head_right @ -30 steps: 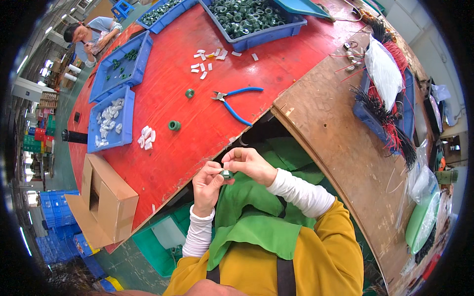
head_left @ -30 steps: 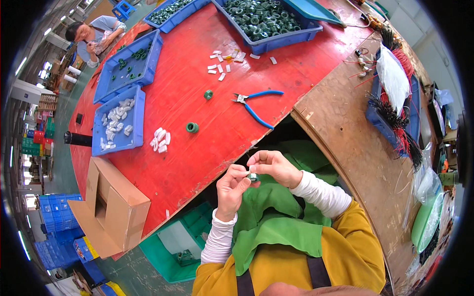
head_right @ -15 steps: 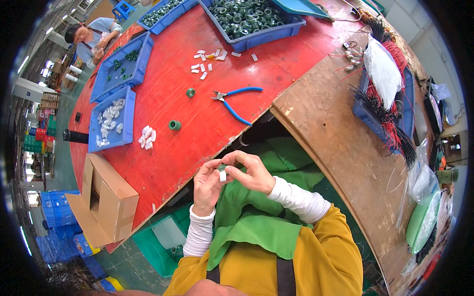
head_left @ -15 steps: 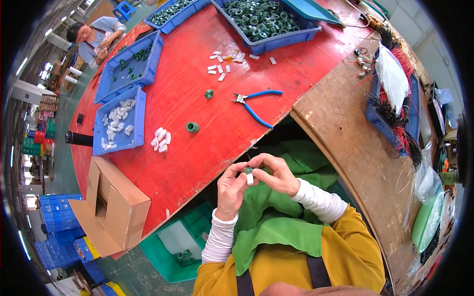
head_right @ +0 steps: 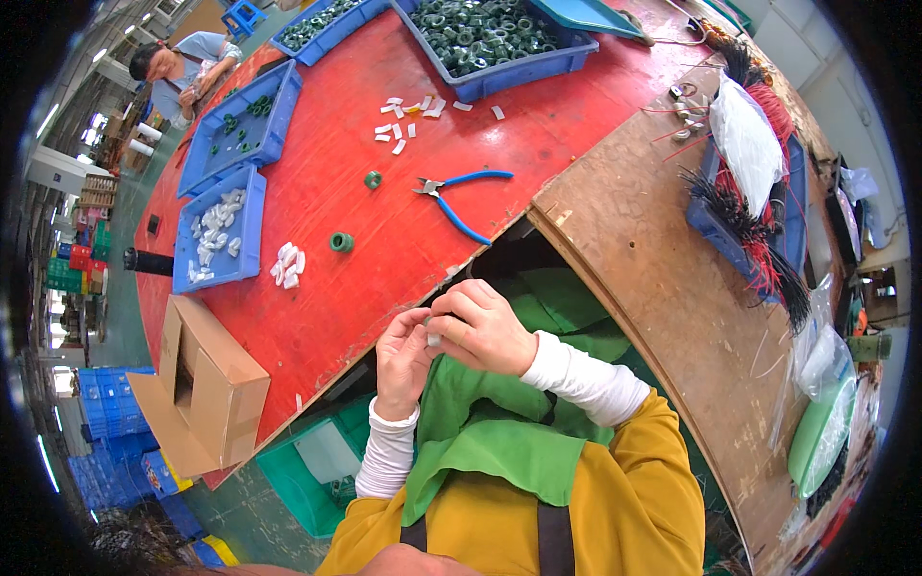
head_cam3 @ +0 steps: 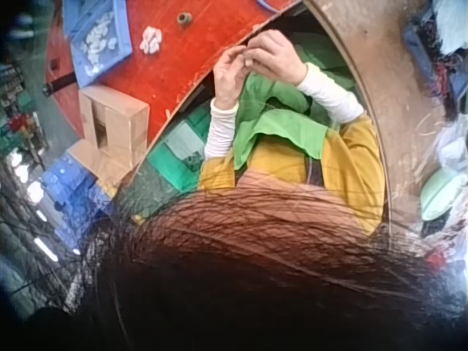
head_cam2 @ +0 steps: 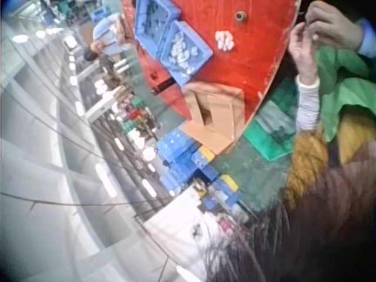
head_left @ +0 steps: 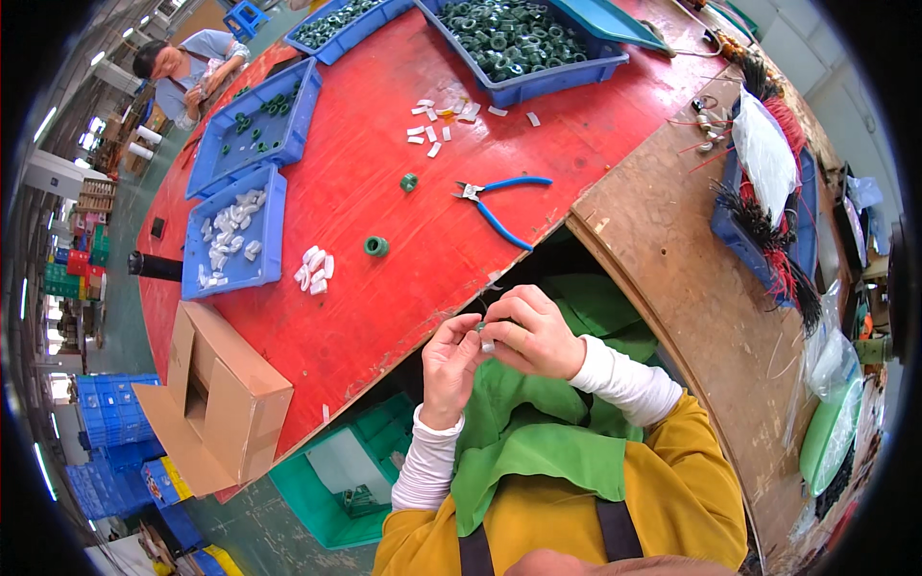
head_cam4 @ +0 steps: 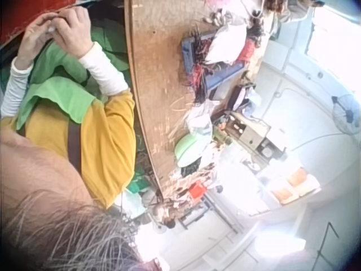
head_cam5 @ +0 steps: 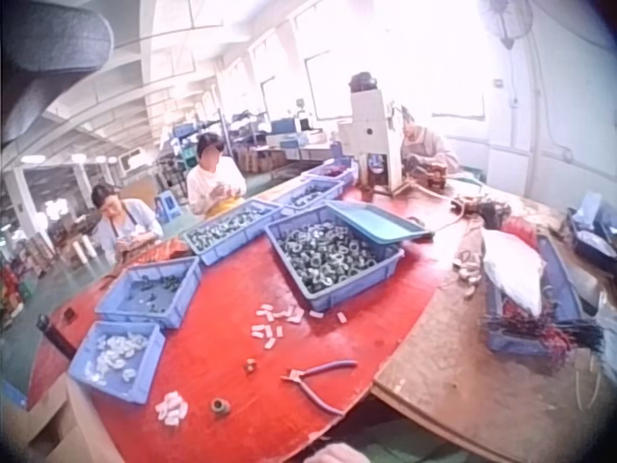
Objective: The person assembles small green plastic housings and white plastic inserts by hand, taking parts from plastic bins and pressing them together.
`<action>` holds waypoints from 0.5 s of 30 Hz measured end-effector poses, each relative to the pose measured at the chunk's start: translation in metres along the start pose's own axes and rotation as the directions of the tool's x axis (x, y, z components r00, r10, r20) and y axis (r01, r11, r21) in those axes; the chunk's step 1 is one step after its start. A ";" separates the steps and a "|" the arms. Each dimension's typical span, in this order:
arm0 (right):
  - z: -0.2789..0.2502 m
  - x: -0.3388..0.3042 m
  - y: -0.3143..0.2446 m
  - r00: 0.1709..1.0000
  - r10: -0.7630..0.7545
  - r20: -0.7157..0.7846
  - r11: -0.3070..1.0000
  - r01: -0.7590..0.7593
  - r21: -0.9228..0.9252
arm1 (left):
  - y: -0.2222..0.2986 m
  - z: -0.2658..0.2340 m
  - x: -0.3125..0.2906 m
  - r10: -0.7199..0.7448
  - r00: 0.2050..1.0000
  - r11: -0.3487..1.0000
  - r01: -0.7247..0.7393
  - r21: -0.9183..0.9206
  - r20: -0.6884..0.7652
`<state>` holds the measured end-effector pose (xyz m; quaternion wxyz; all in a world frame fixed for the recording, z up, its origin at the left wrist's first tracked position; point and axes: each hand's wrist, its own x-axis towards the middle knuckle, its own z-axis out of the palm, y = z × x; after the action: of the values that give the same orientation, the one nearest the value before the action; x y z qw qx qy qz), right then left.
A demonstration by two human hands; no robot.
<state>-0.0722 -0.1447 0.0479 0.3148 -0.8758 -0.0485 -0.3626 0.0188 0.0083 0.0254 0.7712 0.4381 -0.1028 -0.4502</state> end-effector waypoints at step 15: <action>0.012 -0.020 -0.006 0.982 0.053 -0.180 0.998 -0.059 -0.025 | -0.015 0.011 0.008 0.095 0.990 0.967 -0.117 -0.226 -0.106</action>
<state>-0.0812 -0.1295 0.0315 0.3147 -0.8452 0.0103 -0.4318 0.0080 -0.0078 0.0185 0.8439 0.3600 -0.0366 -0.3960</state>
